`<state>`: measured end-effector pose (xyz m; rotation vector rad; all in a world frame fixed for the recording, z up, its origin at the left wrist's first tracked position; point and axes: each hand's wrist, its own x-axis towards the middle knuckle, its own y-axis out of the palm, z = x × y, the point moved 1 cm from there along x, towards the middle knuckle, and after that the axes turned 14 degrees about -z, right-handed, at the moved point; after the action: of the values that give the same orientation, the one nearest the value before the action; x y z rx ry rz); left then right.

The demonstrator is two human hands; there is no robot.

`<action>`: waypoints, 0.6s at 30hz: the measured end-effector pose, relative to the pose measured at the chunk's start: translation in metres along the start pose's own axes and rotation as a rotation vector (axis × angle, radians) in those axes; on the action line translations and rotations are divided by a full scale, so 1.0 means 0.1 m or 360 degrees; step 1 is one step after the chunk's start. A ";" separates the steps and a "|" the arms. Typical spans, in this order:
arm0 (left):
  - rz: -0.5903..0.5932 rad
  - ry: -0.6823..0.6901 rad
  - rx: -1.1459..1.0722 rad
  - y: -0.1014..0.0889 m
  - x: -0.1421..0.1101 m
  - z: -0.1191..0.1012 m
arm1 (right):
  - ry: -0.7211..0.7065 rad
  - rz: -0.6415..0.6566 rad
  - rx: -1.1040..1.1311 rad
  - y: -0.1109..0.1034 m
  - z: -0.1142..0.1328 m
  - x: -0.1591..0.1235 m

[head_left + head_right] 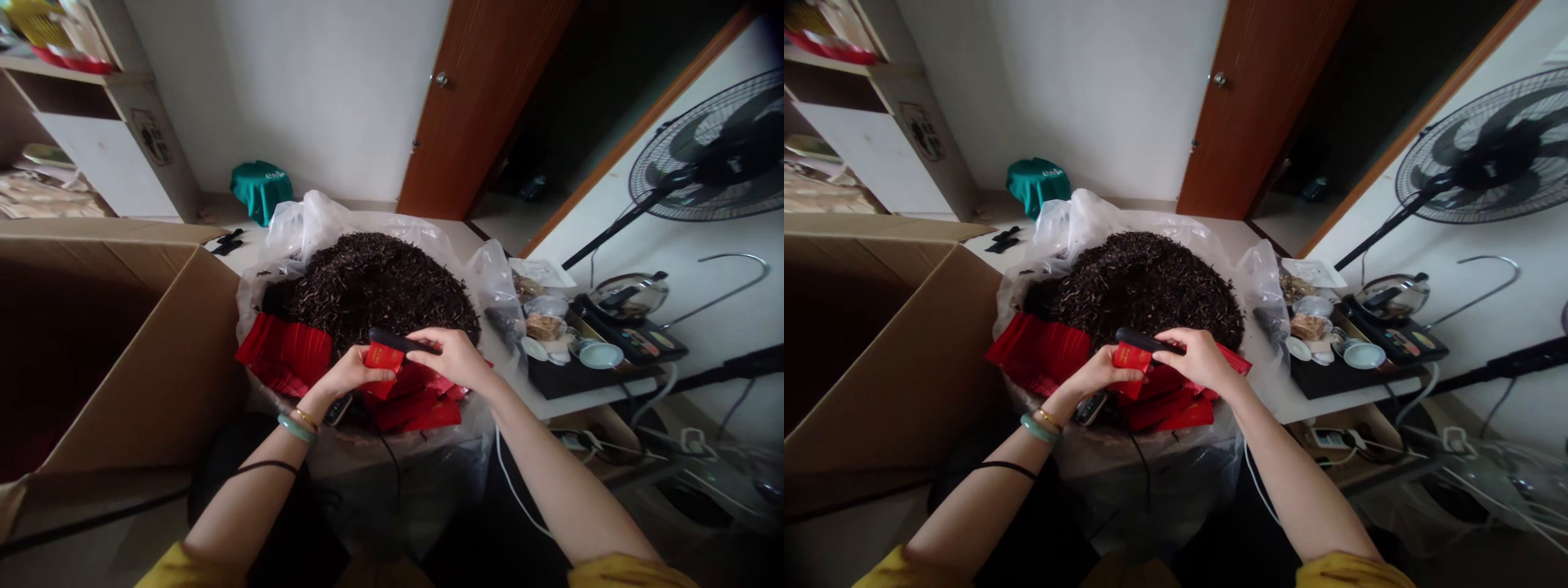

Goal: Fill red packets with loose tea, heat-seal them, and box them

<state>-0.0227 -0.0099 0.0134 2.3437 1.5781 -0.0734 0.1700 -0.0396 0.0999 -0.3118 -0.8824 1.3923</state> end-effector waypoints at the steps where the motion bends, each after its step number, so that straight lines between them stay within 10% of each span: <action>1: 0.0003 -0.0005 -0.0006 0.00 0.00 0.00 | -0.0003 0.0000 -0.0002 0.00 0.00 0.00; 11: -0.0177 -0.0031 -0.0177 0.03 -0.03 -0.06 | 0.0094 -0.0020 0.0079 0.07 -0.11 -0.02; 18: -0.0268 -0.0112 -0.0428 0.02 -0.02 -0.08 | 0.0244 -0.0393 0.0000 0.10 -0.60 -0.08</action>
<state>-0.0224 -0.0098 0.0220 1.9825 1.6362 0.0183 0.2048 -0.0275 0.0512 -0.2946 -0.7665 1.1246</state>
